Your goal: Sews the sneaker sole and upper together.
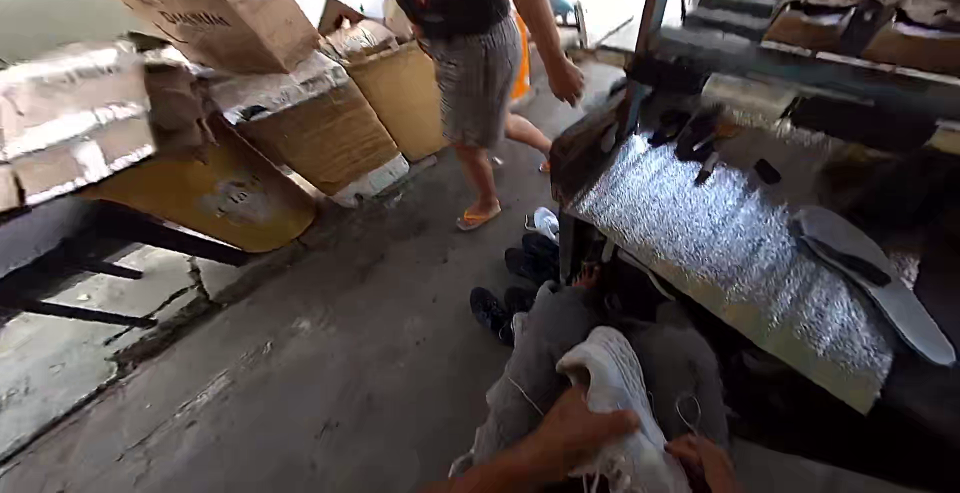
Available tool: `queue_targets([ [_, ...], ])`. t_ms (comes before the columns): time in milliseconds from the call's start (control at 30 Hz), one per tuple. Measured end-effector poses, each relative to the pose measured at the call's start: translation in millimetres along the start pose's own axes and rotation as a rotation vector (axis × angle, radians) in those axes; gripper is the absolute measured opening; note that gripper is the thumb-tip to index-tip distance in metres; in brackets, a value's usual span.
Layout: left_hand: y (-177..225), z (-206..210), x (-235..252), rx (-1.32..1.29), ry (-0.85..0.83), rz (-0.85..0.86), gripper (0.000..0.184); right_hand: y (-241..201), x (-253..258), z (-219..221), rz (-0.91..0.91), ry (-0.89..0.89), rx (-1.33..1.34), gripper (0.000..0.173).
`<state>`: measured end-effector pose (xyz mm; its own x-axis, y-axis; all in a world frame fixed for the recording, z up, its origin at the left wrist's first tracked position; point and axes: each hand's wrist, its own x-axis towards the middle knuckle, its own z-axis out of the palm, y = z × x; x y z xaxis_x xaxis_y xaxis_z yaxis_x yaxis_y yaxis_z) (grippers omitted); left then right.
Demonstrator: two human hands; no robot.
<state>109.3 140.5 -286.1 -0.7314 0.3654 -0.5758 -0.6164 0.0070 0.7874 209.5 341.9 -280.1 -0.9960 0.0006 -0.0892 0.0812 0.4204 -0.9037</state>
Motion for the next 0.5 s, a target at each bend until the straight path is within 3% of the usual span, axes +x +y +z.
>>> queue_targets([
  [67,3.9,-1.5,-0.4,-0.019,0.004,-0.050,0.040,-5.2,2.0,-10.0,0.057,0.014,-0.071,0.064],
  [167,7.3,0.9,-5.8,-0.052,0.063,-0.096,0.030,3.8,8.9,-24.0,-0.001,0.074,-0.085,0.039],
  [367,11.6,-0.2,-3.9,-0.204,0.064,-0.181,0.016,-12.0,40.2,-31.8,-0.029,-0.096,-0.409,0.036],
  [500,13.2,-0.9,-4.1,-0.263,0.054,-0.188,0.020,-9.0,61.2,-29.4,-0.103,-0.156,-0.496,0.032],
])
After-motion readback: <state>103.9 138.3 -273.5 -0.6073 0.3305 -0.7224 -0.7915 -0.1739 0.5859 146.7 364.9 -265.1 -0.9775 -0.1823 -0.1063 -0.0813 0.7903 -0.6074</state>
